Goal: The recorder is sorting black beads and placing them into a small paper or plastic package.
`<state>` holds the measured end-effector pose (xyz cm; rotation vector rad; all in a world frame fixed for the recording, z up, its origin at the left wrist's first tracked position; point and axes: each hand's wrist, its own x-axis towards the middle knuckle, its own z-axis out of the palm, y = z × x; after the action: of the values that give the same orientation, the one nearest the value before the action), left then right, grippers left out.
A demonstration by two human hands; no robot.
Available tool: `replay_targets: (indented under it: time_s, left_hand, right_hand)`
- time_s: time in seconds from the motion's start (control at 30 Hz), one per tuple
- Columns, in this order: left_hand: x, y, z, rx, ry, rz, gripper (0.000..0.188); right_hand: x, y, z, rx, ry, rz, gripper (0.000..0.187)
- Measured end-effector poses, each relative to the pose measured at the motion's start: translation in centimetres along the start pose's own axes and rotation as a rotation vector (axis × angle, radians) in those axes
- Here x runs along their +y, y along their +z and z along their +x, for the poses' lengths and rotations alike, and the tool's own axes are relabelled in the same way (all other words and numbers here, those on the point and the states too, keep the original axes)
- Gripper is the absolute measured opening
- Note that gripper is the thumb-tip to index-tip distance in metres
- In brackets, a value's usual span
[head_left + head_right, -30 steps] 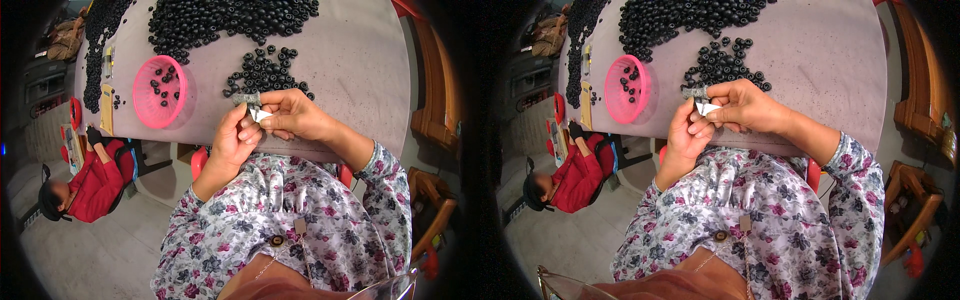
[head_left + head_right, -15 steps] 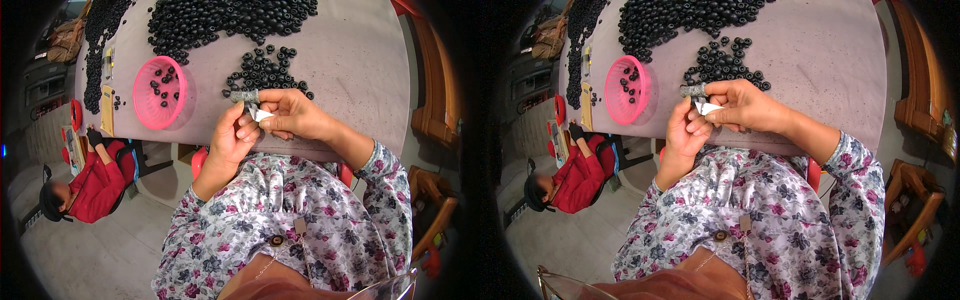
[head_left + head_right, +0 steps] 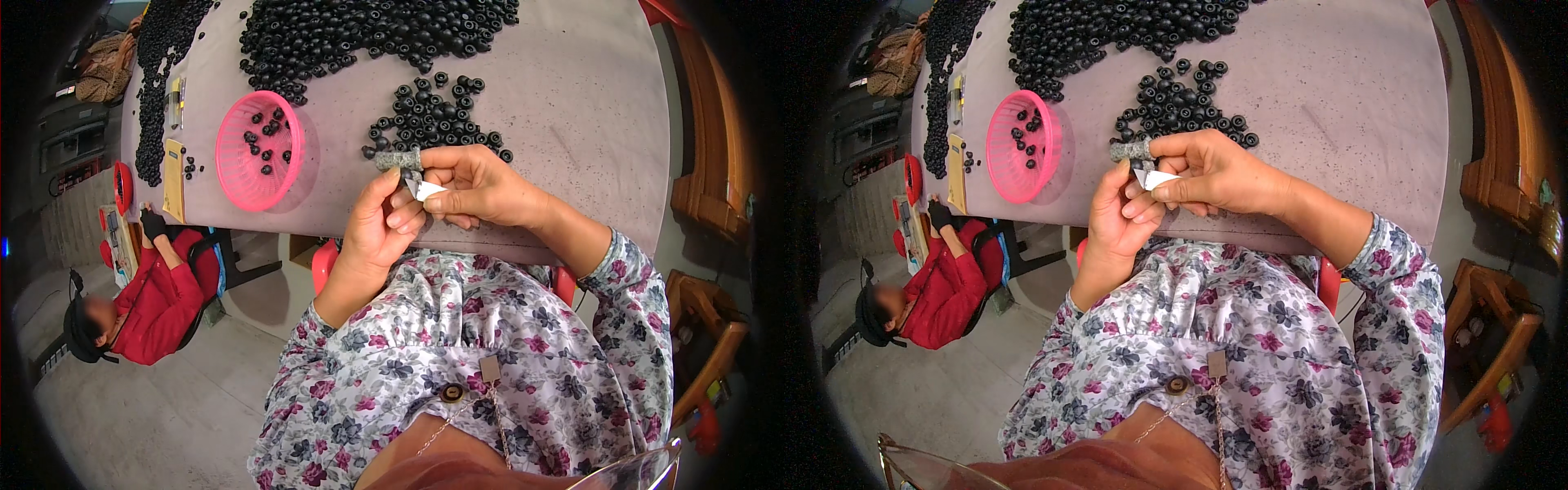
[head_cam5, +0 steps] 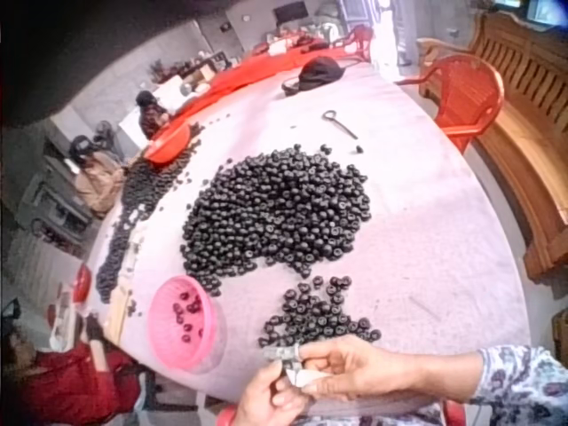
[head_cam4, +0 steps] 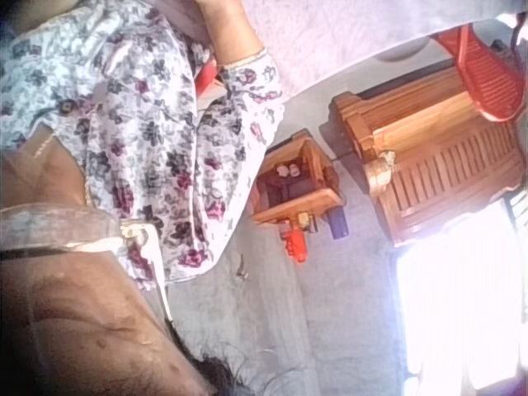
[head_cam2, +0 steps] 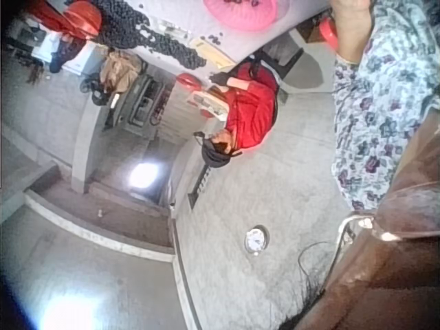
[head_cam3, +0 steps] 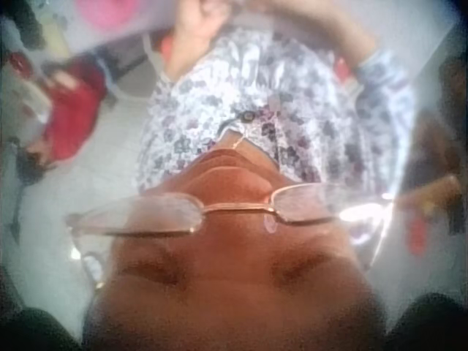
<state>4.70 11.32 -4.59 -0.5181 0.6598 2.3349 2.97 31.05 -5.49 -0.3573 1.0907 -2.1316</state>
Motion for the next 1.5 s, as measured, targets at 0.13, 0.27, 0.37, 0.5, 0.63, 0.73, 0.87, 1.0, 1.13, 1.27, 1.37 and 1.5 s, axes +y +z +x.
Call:
replay_targets:
  time_s: [0.13, 0.27, 0.37, 0.5, 0.63, 0.73, 0.87, 1.0, 1.13, 1.27, 1.37, 1.5]
  left_hand:
    - [-0.2, -0.1, 0.0, 0.01, 0.027, 0.014, 0.017]
    - [-0.5, 0.1, -0.1, 0.03, 0.053, 0.024, 0.017]
    - [-0.5, 0.1, 0.0, 0.018, 0.066, 0.023, 0.018]
    - [-0.4, 0.6, 0.0, 0.019, 0.045, 0.085, 0.019]
    - [-0.6, 0.7, 0.0, -0.022, 0.052, 0.057, 0.02]
    - [-0.4, 0.6, 0.0, -0.018, 0.046, 0.03, 0.019]
    - [-0.3, 0.3, 0.1, -0.004, 0.045, -0.014, 0.017]
    - [-0.5, 0.2, 0.0, 0.051, 0.038, -0.02, 0.016]
    - [-0.6, -0.1, 0.0, -0.003, 0.019, -0.038, 0.016]
    - [0.1, 0.2, -0.8, -0.03, 0.022, 0.027, 0.017]
    - [2.7, 1.0, -2.3, -0.021, 0.244, 0.284, 0.014]
    - [9.3, 0.8, -3.3, 0.316, 0.908, 1.059, 0.011]
  right_hand:
    - [-0.1, 0.1, 0.1, 0.026, 0.021, -0.033, 0.038]
    - [-0.3, 0.2, 0.0, 0.039, 0.038, -0.027, 0.039]
    - [0.1, 0.1, 0.1, 0.05, 0.014, -0.026, 0.02]
    - [0.1, 0.0, 0.2, 0.08, 0.031, 0.005, 0.03]
    - [0.5, -0.5, 0.2, 0.106, 0.05, 0.028, 0.023]
    - [0.0, -0.2, 0.1, 0.073, 0.044, 0.032, 0.026]
    - [0.0, -0.1, 0.0, 0.027, 0.015, 0.011, 0.033]
    - [-0.4, 0.6, 0.0, 0.05, 0.0, -0.033, 0.035]
    - [-0.1, 0.2, 0.0, 0.02, -0.011, -0.034, 0.035]
    - [-0.2, 0.2, 0.0, 0.023, 0.014, -0.032, 0.022]
    - [-0.2, 0.1, 0.0, 0.069, 0.014, -0.041, 0.012]
    - [-0.2, 0.3, 0.0, 0.109, 0.012, -0.054, 0.009]
